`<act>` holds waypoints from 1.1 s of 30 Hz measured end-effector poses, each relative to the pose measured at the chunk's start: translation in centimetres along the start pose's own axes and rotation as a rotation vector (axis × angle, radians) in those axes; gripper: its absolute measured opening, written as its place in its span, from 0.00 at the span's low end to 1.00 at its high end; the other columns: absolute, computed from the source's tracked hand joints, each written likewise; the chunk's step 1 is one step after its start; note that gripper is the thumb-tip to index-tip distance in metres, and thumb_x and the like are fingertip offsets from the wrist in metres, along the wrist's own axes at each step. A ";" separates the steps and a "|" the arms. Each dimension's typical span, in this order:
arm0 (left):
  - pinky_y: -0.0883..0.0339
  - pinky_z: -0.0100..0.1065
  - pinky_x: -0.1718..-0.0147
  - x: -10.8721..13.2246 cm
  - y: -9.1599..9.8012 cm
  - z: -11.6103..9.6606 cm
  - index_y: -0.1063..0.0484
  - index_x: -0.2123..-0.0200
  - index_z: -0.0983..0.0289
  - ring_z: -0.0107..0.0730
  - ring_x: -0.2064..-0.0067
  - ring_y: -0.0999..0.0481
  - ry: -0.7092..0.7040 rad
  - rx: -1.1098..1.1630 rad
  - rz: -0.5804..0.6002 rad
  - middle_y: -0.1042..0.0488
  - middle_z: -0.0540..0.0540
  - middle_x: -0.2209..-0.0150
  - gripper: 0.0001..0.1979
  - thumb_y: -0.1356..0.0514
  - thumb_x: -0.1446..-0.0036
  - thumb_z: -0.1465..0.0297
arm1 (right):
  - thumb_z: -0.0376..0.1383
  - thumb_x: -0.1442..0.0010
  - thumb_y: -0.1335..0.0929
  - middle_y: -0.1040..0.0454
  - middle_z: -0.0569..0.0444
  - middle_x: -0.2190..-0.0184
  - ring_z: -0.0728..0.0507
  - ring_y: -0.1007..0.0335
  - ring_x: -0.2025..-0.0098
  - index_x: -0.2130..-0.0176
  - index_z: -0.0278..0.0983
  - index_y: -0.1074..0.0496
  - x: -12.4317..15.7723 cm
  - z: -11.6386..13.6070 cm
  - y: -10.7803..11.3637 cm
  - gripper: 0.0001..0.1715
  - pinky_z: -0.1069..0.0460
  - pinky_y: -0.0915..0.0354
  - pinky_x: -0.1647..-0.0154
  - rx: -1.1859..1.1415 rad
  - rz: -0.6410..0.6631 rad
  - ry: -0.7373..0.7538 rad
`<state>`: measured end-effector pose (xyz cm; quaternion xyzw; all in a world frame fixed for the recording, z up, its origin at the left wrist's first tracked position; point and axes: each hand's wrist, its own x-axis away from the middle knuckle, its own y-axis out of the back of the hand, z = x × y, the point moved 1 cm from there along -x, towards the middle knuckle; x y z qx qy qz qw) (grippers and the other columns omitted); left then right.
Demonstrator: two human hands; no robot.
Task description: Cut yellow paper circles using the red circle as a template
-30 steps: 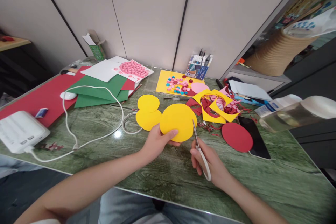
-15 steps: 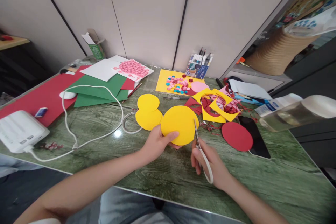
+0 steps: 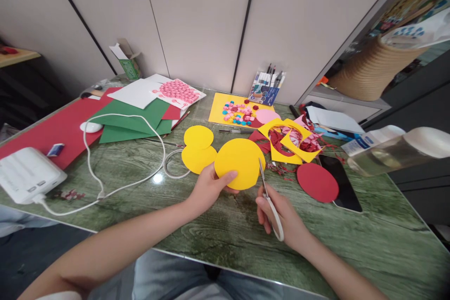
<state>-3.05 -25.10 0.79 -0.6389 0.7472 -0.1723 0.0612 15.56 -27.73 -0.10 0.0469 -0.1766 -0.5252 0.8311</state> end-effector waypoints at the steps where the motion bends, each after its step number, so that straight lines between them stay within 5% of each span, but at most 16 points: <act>1: 0.26 0.34 0.73 0.0 0.0 0.0 0.32 0.55 0.65 0.40 0.60 0.25 -0.006 0.001 -0.002 0.27 0.58 0.54 0.19 0.39 0.51 0.66 | 0.47 0.39 0.41 0.35 0.64 0.85 0.53 0.42 0.88 0.69 0.39 0.44 0.0 0.0 0.0 0.15 0.59 0.49 0.88 0.003 0.002 -0.001; 12: 0.27 0.32 0.75 0.1 0.0 -0.4 0.32 0.61 0.67 0.32 0.70 0.26 0.004 -0.078 0.078 0.25 0.56 0.62 0.14 0.40 0.49 0.65 | 0.47 0.38 0.42 0.35 0.62 0.84 0.53 0.42 0.87 0.70 0.39 0.44 0.3 0.6 0.4 0.16 0.58 0.47 0.86 0.038 -0.014 0.041; 22: 0.28 0.32 0.74 -0.3 0.2 -0.5 0.33 0.60 0.67 0.32 0.69 0.27 -0.004 -0.121 0.033 0.25 0.56 0.61 0.16 0.39 0.50 0.64 | 0.47 0.38 0.42 0.35 0.63 0.84 0.54 0.43 0.87 0.69 0.39 0.43 0.2 0.4 0.6 0.15 0.59 0.48 0.86 0.024 -0.007 0.035; 28: 0.29 0.35 0.64 -0.2 0.3 -0.6 0.33 0.57 0.67 0.37 0.58 0.28 -0.087 -0.129 -0.057 0.27 0.57 0.55 0.17 0.40 0.49 0.64 | 0.46 0.38 0.41 0.35 0.64 0.85 0.54 0.44 0.88 0.70 0.39 0.44 0.2 0.3 0.6 0.15 0.60 0.49 0.87 0.013 0.011 0.019; 33: 0.28 0.36 0.73 -0.2 0.3 -0.3 0.36 0.55 0.66 0.42 0.59 0.27 -0.048 -0.106 -0.020 0.29 0.59 0.53 0.18 0.43 0.47 0.62 | 0.46 0.38 0.41 0.35 0.64 0.85 0.54 0.44 0.88 0.70 0.39 0.44 0.1 0.1 0.5 0.15 0.60 0.49 0.88 0.006 0.017 0.008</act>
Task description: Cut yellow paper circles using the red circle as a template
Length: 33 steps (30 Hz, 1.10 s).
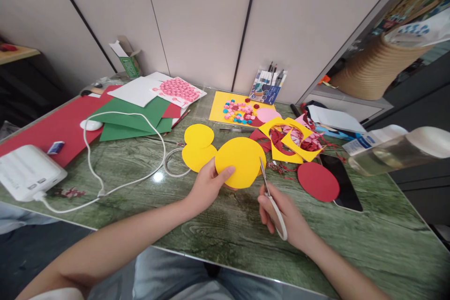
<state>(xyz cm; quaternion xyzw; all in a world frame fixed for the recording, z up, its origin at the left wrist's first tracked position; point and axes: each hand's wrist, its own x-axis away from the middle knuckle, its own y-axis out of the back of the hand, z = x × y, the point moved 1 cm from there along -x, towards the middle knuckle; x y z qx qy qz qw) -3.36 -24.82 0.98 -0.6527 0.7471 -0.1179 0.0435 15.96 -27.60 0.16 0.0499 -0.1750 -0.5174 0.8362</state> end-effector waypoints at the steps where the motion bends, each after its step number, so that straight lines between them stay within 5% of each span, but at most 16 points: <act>1: 0.28 0.36 0.71 0.0 0.0 0.0 0.36 0.56 0.66 0.42 0.58 0.27 -0.010 -0.016 0.002 0.29 0.59 0.53 0.18 0.43 0.46 0.62 | 0.46 0.38 0.41 0.35 0.64 0.85 0.54 0.44 0.88 0.70 0.39 0.44 0.0 0.0 0.0 0.15 0.60 0.49 0.88 -0.001 -0.002 -0.002; 6: 0.34 0.38 0.54 0.0 0.2 0.0 0.34 0.56 0.67 0.39 0.53 0.29 -0.068 -0.102 0.044 0.28 0.59 0.52 0.16 0.43 0.45 0.64 | 0.47 0.38 0.41 0.35 0.63 0.84 0.54 0.43 0.87 0.70 0.39 0.44 0.2 0.2 0.0 0.16 0.59 0.49 0.87 0.006 -0.020 0.023; 33: 0.38 0.39 0.52 -0.1 0.8 -0.4 0.37 0.52 0.65 0.41 0.51 0.32 -0.071 -0.193 0.051 0.30 0.58 0.51 0.18 0.46 0.43 0.62 | 0.47 0.38 0.42 0.35 0.62 0.83 0.53 0.41 0.86 0.70 0.39 0.44 0.2 0.2 -0.1 0.15 0.58 0.48 0.86 0.008 -0.017 0.019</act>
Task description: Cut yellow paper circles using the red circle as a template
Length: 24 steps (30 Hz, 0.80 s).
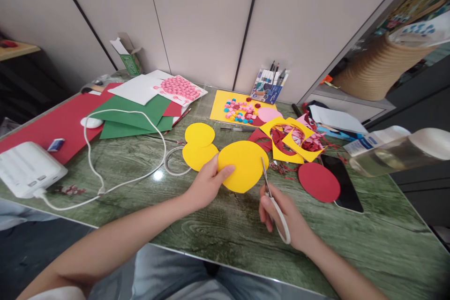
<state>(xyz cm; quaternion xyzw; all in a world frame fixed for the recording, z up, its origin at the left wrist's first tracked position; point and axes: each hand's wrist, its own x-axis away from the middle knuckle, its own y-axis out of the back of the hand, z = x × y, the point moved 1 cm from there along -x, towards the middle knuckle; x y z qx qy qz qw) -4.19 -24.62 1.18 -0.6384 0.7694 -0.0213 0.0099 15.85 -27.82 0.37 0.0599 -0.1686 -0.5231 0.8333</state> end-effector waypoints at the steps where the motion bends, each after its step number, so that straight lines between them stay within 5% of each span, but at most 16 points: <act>1: 0.38 0.39 0.52 0.0 0.0 0.0 0.36 0.53 0.65 0.41 0.51 0.31 0.008 -0.008 0.006 0.30 0.58 0.51 0.18 0.46 0.44 0.62 | 0.47 0.38 0.42 0.35 0.62 0.83 0.52 0.41 0.86 0.70 0.39 0.44 0.0 0.0 0.0 0.15 0.58 0.47 0.85 0.000 -0.002 0.005; 24: 0.38 0.38 0.53 -0.8 1.2 -0.9 0.37 0.49 0.65 0.39 0.52 0.31 -0.045 -0.095 0.116 0.30 0.58 0.50 0.20 0.46 0.43 0.63 | 0.45 0.38 0.41 0.35 0.63 0.84 0.53 0.42 0.87 0.70 0.39 0.44 0.0 0.0 0.1 0.14 0.59 0.48 0.87 0.009 0.033 -0.005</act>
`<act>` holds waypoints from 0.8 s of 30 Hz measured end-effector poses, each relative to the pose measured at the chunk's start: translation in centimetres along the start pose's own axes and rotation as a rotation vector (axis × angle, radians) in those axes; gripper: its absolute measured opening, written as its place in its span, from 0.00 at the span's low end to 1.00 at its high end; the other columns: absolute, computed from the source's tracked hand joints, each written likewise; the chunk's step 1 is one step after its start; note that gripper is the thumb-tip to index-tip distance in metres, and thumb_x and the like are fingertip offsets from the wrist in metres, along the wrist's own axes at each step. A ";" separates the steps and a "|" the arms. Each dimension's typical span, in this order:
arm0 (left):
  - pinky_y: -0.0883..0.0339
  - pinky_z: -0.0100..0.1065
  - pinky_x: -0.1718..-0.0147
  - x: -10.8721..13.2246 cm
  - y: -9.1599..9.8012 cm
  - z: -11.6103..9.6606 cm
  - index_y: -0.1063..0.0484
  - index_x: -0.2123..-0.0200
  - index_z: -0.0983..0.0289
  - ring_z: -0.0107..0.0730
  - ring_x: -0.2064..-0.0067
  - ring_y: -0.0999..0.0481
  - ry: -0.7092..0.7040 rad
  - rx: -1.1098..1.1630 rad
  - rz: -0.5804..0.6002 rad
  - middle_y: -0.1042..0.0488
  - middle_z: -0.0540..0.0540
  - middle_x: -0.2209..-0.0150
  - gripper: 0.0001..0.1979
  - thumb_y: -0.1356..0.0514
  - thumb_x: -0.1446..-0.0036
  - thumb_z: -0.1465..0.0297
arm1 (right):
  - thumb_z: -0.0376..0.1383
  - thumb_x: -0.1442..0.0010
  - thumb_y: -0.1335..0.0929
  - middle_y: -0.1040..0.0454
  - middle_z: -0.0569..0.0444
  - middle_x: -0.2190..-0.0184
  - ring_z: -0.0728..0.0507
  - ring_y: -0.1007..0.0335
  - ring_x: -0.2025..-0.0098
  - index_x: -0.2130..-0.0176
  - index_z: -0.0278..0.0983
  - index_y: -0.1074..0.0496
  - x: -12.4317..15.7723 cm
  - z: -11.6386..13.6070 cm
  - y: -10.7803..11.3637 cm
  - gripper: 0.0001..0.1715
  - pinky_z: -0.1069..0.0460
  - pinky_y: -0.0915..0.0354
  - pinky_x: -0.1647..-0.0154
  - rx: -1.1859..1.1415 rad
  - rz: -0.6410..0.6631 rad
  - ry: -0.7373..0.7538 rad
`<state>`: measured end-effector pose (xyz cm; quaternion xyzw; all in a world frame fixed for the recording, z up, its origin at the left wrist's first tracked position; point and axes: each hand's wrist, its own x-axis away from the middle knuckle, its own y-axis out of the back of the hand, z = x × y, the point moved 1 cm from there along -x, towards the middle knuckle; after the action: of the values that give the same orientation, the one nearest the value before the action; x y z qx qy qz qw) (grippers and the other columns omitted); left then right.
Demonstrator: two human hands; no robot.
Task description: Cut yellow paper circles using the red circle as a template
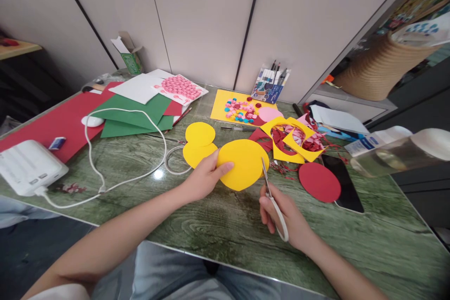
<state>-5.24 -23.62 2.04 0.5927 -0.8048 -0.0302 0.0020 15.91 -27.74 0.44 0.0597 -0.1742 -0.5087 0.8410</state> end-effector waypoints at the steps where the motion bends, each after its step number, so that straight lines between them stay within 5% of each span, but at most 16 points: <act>1: 0.38 0.38 0.53 -0.1 0.1 -0.1 0.37 0.49 0.65 0.39 0.52 0.31 0.000 -0.009 0.008 0.30 0.58 0.50 0.20 0.46 0.43 0.63 | 0.45 0.38 0.41 0.35 0.63 0.84 0.53 0.42 0.87 0.70 0.39 0.44 0.0 0.0 0.0 0.14 0.59 0.48 0.87 0.005 0.001 0.002; 24: 0.36 0.37 0.57 -0.4 1.3 -0.9 0.35 0.51 0.63 0.39 0.57 0.30 -0.047 -0.271 0.123 0.28 0.57 0.55 0.17 0.49 0.42 0.63 | 0.48 0.38 0.42 0.35 0.63 0.84 0.53 0.43 0.86 0.68 0.39 0.43 0.2 0.1 0.2 0.16 0.58 0.48 0.86 0.022 0.041 -0.019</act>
<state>-6.39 -22.92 3.00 0.5355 -0.8281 -0.1523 0.0648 16.14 -27.76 0.63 0.0607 -0.1891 -0.4899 0.8488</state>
